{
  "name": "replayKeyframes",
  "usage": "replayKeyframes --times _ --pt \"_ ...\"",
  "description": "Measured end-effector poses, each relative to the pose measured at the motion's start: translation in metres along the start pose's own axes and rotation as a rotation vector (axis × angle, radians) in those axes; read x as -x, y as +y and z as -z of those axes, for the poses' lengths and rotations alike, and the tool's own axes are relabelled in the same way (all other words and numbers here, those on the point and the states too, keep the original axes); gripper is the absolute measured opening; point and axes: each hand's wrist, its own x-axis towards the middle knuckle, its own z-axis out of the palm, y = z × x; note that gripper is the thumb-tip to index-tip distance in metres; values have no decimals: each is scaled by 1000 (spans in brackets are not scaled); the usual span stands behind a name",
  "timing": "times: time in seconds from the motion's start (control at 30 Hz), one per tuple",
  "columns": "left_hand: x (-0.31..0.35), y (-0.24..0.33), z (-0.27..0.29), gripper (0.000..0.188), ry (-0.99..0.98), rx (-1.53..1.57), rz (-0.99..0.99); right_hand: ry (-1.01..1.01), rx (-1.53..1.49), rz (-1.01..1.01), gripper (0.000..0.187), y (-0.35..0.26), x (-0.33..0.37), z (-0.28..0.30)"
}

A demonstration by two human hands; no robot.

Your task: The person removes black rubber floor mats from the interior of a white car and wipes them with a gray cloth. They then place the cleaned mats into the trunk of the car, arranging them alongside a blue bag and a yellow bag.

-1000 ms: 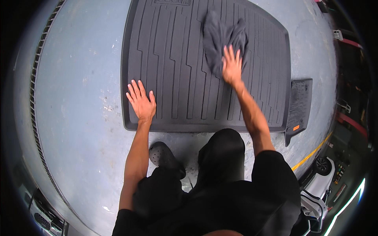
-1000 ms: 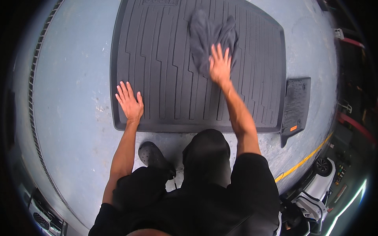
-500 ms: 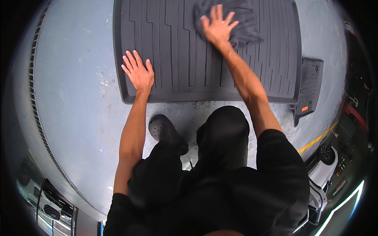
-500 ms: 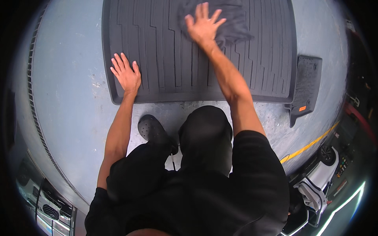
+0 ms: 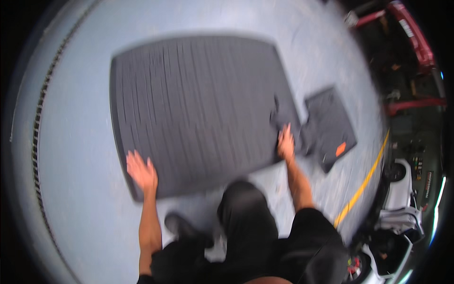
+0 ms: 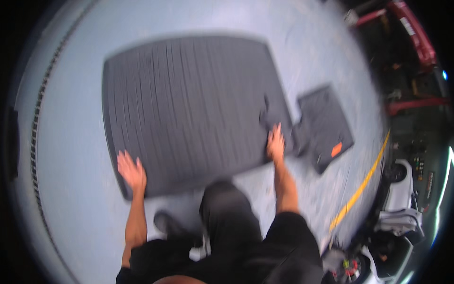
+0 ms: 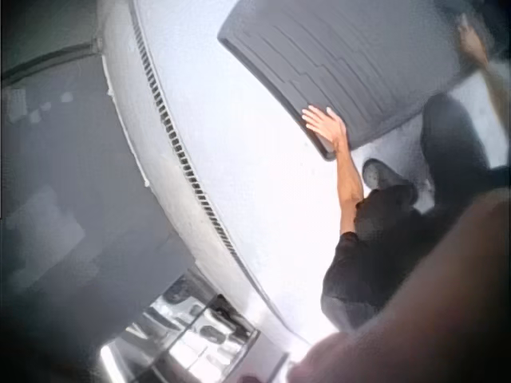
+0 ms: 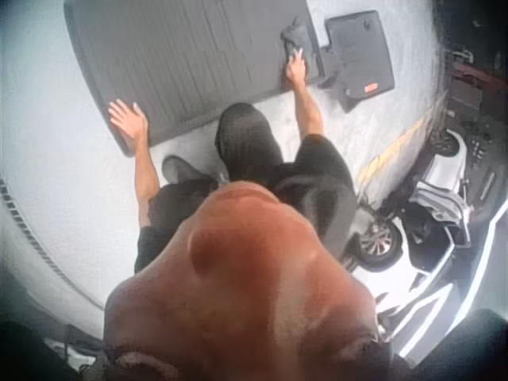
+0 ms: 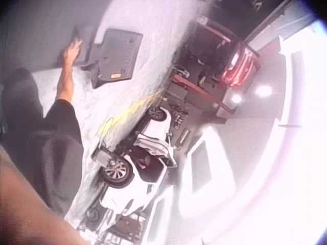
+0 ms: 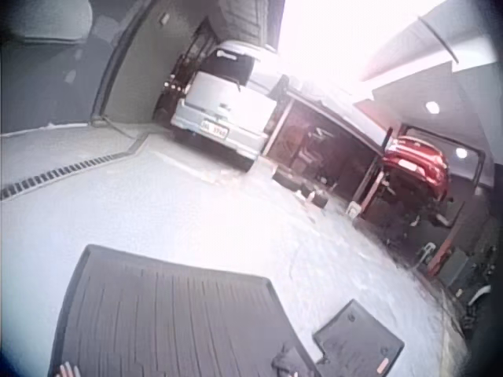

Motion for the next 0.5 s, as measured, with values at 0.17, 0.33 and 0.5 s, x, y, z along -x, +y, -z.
replayKeyframes --times 0.17,0.33,0.5 --pt "71 31 20 73 -236 238 77 -178 -239 320 40 -56 138 -79" --pt "135 103 81 51 -446 346 -675 -934 -218 418 62 -159 158 -46" --pt "171 74 -2 40 -514 359 -739 -611 65 49 79 -53 86 -17"
